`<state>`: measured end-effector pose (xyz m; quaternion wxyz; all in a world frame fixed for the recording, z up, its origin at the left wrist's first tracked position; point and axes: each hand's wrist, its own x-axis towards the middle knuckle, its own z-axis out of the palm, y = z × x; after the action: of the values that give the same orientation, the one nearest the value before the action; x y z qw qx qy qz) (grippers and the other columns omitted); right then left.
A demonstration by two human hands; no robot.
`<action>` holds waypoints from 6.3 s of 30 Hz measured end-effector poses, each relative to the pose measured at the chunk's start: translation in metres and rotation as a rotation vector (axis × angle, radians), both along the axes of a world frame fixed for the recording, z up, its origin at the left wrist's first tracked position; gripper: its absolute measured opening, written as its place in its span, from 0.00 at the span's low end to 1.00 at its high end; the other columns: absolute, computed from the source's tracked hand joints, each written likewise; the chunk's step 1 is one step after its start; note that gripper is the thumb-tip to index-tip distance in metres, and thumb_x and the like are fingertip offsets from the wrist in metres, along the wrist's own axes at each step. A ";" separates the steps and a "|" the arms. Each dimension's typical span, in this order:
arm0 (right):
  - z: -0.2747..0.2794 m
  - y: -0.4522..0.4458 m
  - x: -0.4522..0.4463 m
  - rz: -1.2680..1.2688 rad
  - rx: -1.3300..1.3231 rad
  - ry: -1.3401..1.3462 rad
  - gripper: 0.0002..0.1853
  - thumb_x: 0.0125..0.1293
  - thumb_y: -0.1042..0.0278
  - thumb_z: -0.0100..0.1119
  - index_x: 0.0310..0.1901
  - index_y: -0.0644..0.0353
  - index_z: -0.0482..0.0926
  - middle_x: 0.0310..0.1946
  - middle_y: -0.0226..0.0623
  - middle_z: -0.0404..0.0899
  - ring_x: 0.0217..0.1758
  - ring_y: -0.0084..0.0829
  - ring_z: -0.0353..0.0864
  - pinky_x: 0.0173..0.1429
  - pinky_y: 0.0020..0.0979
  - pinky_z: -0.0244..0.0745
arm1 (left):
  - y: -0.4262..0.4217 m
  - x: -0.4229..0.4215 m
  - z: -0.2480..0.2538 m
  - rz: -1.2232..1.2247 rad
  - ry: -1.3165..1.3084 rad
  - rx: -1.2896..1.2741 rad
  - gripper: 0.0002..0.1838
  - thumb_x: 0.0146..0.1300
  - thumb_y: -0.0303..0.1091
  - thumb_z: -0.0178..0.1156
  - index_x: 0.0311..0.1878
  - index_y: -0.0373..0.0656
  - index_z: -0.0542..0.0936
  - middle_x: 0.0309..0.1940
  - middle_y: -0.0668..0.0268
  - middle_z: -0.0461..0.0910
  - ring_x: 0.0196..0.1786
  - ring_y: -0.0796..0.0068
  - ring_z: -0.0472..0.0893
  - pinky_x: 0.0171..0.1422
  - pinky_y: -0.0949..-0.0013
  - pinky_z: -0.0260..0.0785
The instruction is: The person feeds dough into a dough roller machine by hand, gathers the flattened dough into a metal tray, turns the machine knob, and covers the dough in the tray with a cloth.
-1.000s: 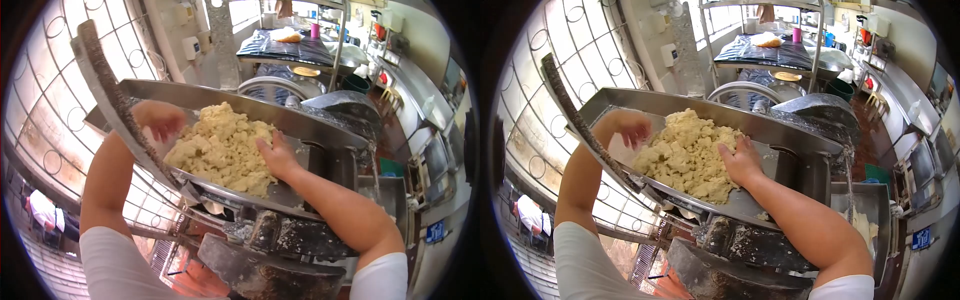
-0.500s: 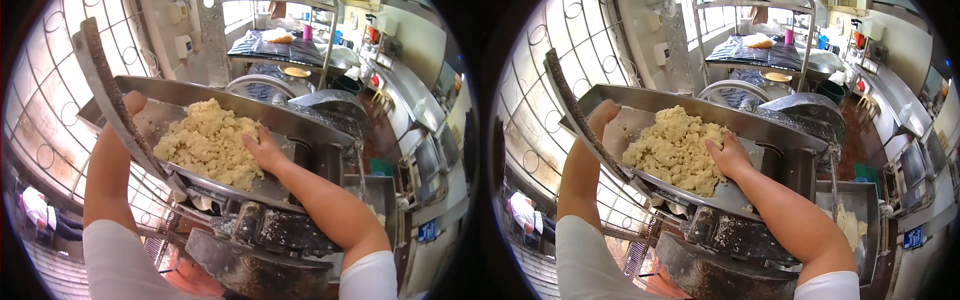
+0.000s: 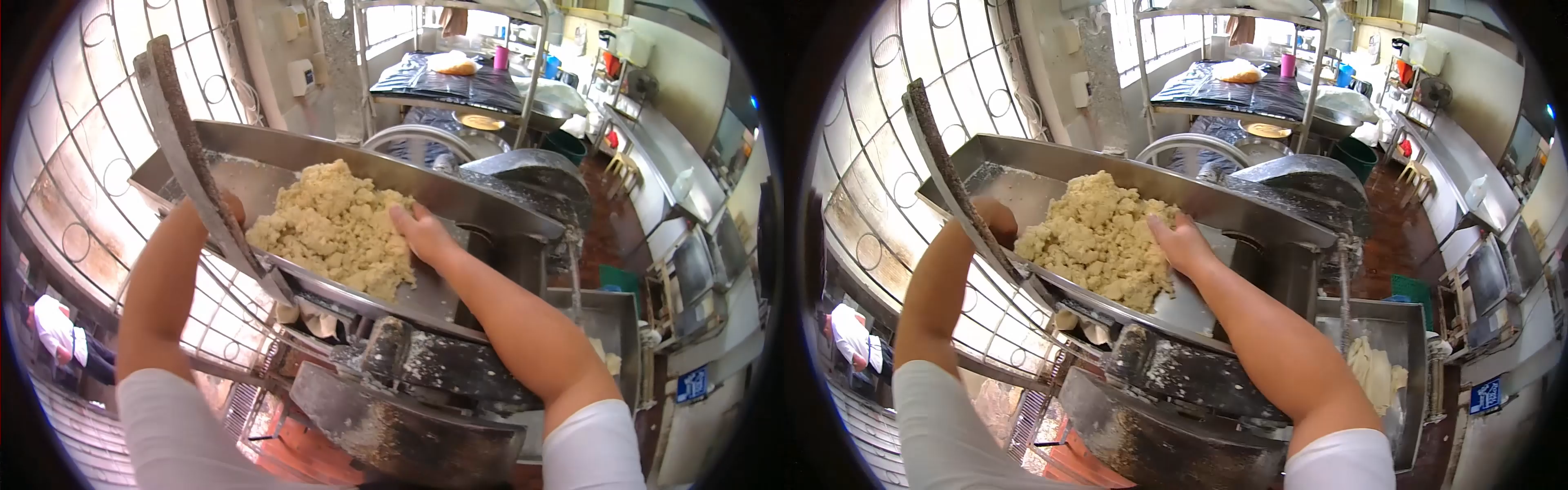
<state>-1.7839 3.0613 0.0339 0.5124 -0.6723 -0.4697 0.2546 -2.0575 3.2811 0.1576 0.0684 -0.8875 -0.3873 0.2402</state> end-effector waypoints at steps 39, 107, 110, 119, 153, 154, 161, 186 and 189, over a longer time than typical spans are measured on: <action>0.141 -0.453 0.044 1.005 0.632 0.354 0.20 0.62 0.69 0.57 0.55 0.65 0.70 0.48 0.42 0.76 0.47 0.29 0.76 0.52 0.28 0.72 | -0.287 0.114 0.123 0.294 -1.825 -0.174 0.07 0.55 0.44 0.62 0.32 0.55 0.79 0.15 0.83 0.57 0.15 0.90 0.52 0.16 0.80 0.38; -0.198 -0.179 0.063 0.528 0.284 2.192 0.29 0.66 0.41 0.43 0.54 0.59 0.75 0.50 0.46 0.77 0.51 0.45 0.77 0.58 0.48 0.70 | -0.282 0.300 -0.114 0.115 -0.810 0.190 0.31 0.67 0.50 0.44 0.67 0.39 0.60 0.69 0.54 0.55 0.73 0.55 0.51 0.75 0.61 0.41; -0.202 -0.190 0.067 0.541 0.275 2.203 0.29 0.66 0.41 0.43 0.53 0.59 0.75 0.49 0.46 0.78 0.50 0.45 0.78 0.58 0.48 0.71 | -0.239 0.271 -0.063 0.104 -0.929 -0.015 0.35 0.66 0.56 0.45 0.66 0.37 0.63 0.66 0.48 0.62 0.72 0.52 0.54 0.75 0.61 0.43; -0.189 -0.191 0.082 0.417 0.322 2.139 0.24 0.66 0.48 0.46 0.51 0.60 0.77 0.44 0.43 0.81 0.45 0.41 0.81 0.53 0.43 0.76 | -0.216 0.168 -0.012 0.815 -0.442 -0.083 0.55 0.54 0.79 0.36 0.67 0.35 0.61 0.66 0.43 0.60 0.69 0.49 0.61 0.71 0.53 0.53; -0.196 -0.193 0.100 0.303 0.474 2.152 0.29 0.65 0.42 0.45 0.58 0.57 0.72 0.53 0.45 0.76 0.55 0.46 0.75 0.62 0.48 0.69 | -0.307 0.323 -0.105 -0.214 -0.543 0.200 0.23 0.68 0.49 0.45 0.30 0.42 0.80 0.23 0.49 0.77 0.31 0.45 0.77 0.36 0.51 0.67; -0.197 -0.194 0.100 0.305 0.479 2.146 0.30 0.65 0.41 0.46 0.58 0.58 0.72 0.53 0.45 0.76 0.55 0.46 0.75 0.61 0.47 0.69 | -0.309 0.325 -0.105 -0.182 -0.535 0.204 0.23 0.69 0.49 0.44 0.31 0.42 0.80 0.24 0.49 0.77 0.33 0.45 0.77 0.37 0.51 0.68; -0.214 -0.186 0.097 0.442 0.549 2.183 0.29 0.65 0.42 0.47 0.56 0.58 0.74 0.50 0.45 0.78 0.52 0.44 0.77 0.59 0.47 0.71 | -0.300 0.314 -0.123 0.111 -0.975 -0.016 0.25 0.68 0.50 0.45 0.27 0.39 0.78 0.26 0.51 0.79 0.33 0.54 0.79 0.39 0.57 0.68; -0.223 -0.194 0.102 0.403 0.557 2.148 0.30 0.64 0.42 0.50 0.60 0.56 0.69 0.54 0.44 0.75 0.53 0.45 0.77 0.60 0.47 0.71 | -0.266 0.251 -0.083 0.359 -0.813 0.086 0.30 0.61 0.52 0.54 0.56 0.36 0.72 0.45 0.47 0.78 0.50 0.59 0.77 0.55 0.64 0.67; -0.220 -0.198 0.105 0.446 0.552 2.163 0.31 0.64 0.41 0.50 0.61 0.55 0.69 0.54 0.44 0.75 0.54 0.45 0.77 0.60 0.47 0.71 | -0.269 0.238 -0.065 0.292 -0.939 0.103 0.26 0.61 0.51 0.56 0.50 0.36 0.75 0.35 0.53 0.79 0.39 0.67 0.77 0.45 0.65 0.68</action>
<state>-1.6794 2.8628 -0.1861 0.7228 0.1339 0.0694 0.6744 -1.8194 3.0119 0.0923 -0.1040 -0.8318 -0.5081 -0.1979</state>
